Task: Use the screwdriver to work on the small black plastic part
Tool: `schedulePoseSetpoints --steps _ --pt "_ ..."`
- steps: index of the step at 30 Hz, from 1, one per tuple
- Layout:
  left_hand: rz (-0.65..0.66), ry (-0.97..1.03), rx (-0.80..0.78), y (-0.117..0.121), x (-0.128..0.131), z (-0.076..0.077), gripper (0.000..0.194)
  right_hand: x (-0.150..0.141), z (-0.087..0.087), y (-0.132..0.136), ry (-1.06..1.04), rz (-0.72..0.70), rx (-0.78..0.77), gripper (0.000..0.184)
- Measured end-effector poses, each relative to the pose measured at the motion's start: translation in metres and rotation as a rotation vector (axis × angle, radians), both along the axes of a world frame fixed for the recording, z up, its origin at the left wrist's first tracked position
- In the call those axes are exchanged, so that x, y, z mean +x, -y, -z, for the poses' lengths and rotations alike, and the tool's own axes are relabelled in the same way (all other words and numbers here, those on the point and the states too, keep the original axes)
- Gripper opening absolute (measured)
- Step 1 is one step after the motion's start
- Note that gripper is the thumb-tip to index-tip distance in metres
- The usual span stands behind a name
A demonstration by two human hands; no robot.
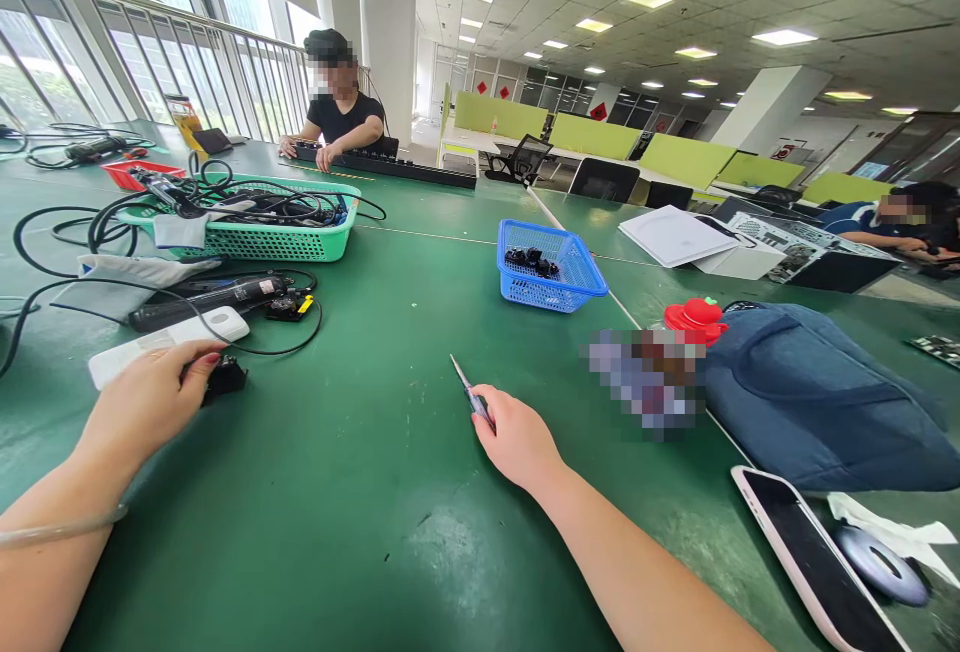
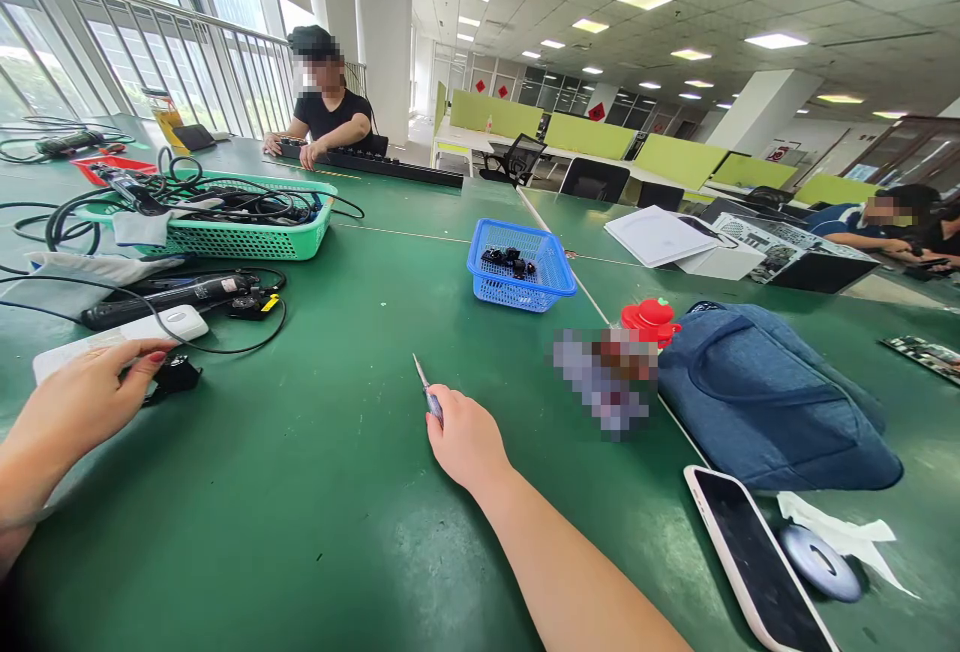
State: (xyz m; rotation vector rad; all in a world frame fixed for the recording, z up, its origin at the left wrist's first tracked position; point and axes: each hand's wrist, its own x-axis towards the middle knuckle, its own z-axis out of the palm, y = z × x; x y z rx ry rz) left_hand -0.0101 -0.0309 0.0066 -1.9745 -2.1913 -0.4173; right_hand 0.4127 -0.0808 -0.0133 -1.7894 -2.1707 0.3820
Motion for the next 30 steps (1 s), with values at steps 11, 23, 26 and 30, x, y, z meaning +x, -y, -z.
schedulePoseSetpoints --steps 11,23,26,30 --pt "0.058 0.102 0.056 0.001 -0.002 0.0 0.054 0.0 -0.002 0.0 0.005 0.004 -0.025 0.031" --pt "0.13 0.289 0.162 -0.002 -0.005 0.001 0.031 0.001 0.0 -0.001 0.001 -0.001 -0.001 0.03" --pt "0.144 0.274 0.149 -0.003 -0.008 0.004 0.035 0.001 0.0 -0.001 0.007 0.001 -0.002 0.03" --pt "0.114 0.32 0.066 -0.002 -0.012 0.008 0.048 0.001 0.0 -0.001 0.003 0.003 -0.011 0.03"
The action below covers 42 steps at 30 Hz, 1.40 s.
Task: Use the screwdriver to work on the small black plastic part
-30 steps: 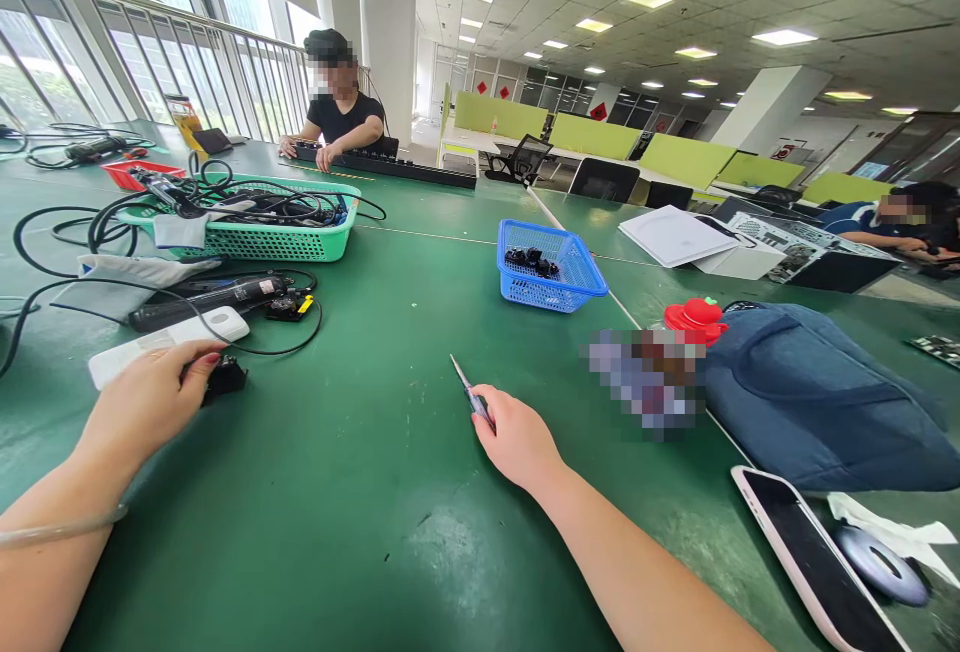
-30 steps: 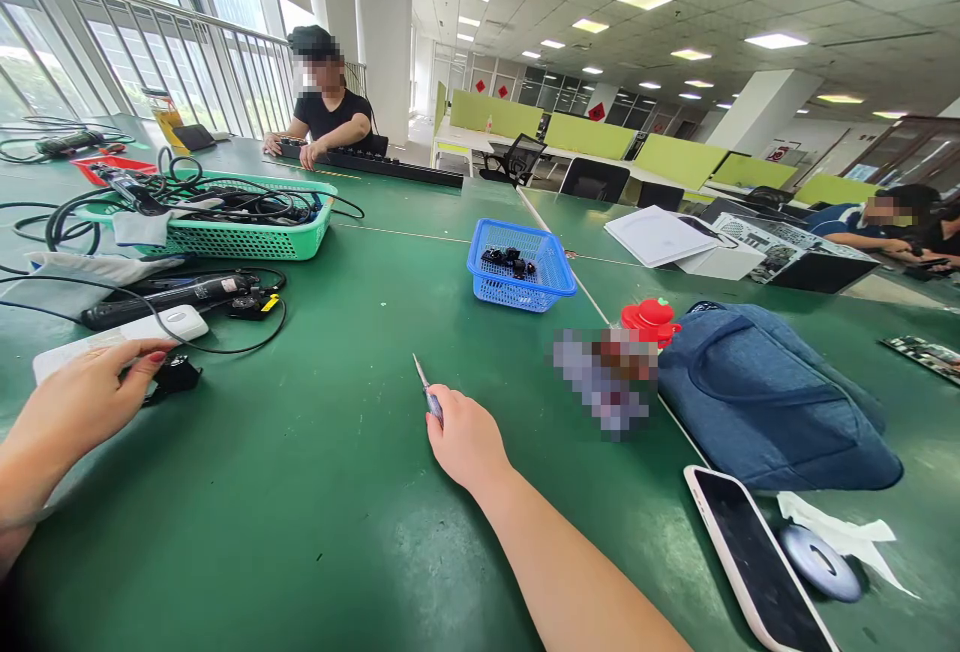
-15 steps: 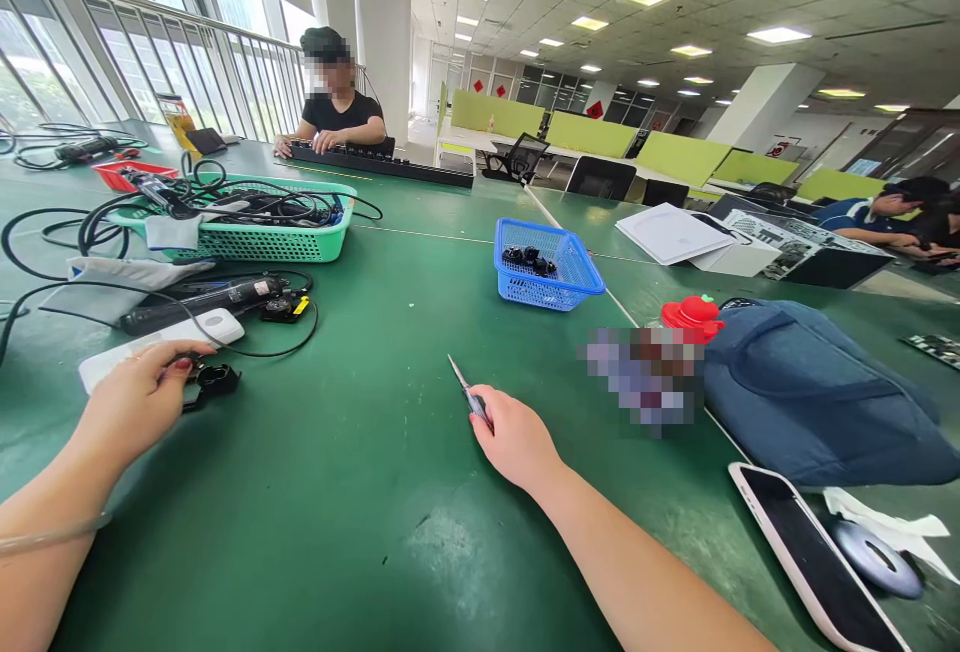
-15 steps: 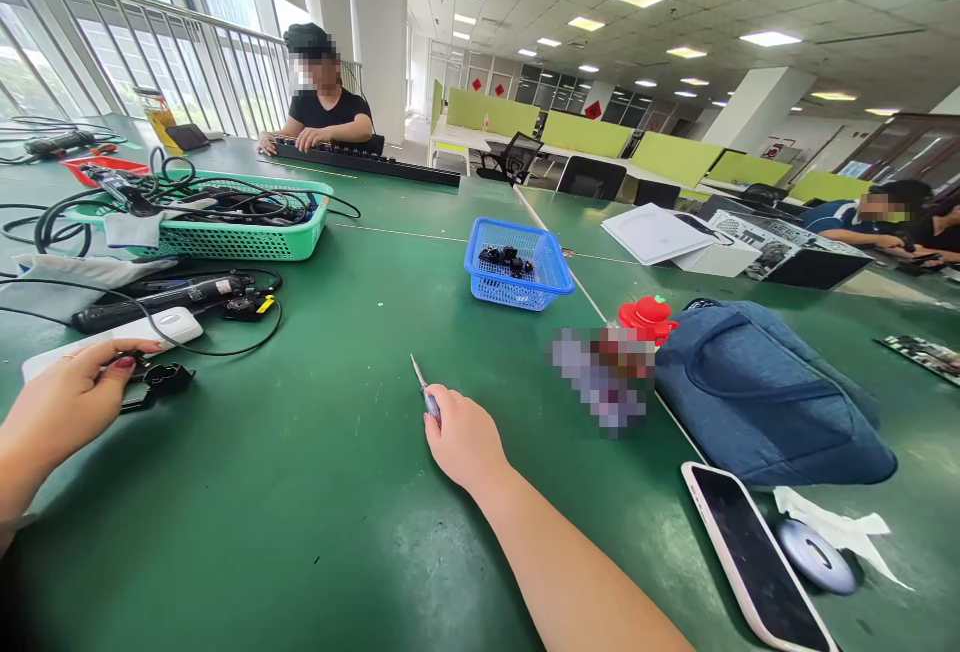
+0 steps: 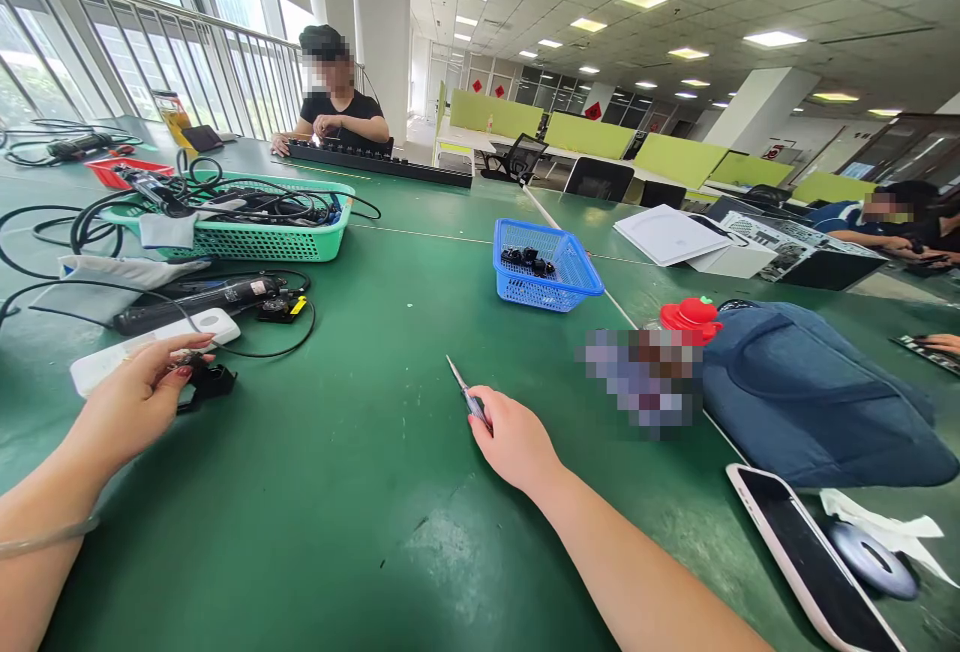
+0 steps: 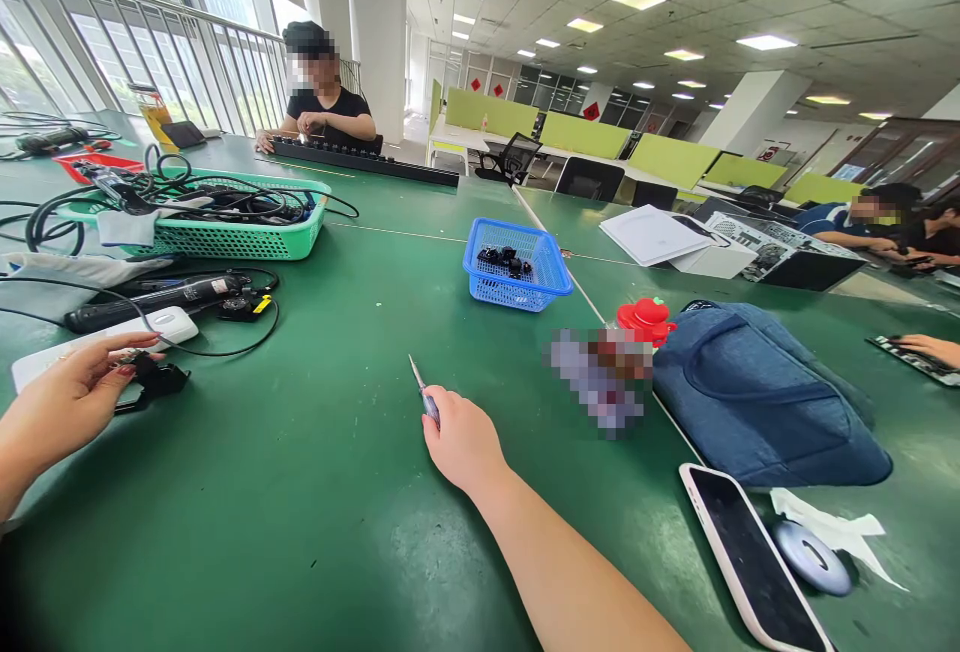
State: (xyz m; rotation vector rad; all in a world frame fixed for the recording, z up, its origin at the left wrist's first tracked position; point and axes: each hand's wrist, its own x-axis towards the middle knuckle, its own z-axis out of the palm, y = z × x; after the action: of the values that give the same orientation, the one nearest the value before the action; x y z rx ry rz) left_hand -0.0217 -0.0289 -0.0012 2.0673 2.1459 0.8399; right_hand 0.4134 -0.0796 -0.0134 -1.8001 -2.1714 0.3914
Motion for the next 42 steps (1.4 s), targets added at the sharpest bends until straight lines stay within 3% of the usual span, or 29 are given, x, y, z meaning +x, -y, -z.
schedulePoseSetpoints --steps 4,12,34,42 --pt "0.061 0.025 -0.002 0.0 0.0 0.0 0.049 0.0 0.0 0.0 -0.005 -0.001 0.007 0.031" --pt "0.09 -0.107 -0.066 -0.004 -0.002 0.007 0.05 0.0 0.0 0.0 0.0 0.002 0.004 0.03" --pt "0.121 -0.263 -0.104 -0.004 0.001 0.0 0.061 0.001 0.001 -0.001 -0.017 0.0 0.009 0.03" --pt "0.247 -0.276 -0.125 -0.002 -0.013 0.016 0.066 0.001 0.001 0.0 -0.019 -0.001 0.014 0.028"
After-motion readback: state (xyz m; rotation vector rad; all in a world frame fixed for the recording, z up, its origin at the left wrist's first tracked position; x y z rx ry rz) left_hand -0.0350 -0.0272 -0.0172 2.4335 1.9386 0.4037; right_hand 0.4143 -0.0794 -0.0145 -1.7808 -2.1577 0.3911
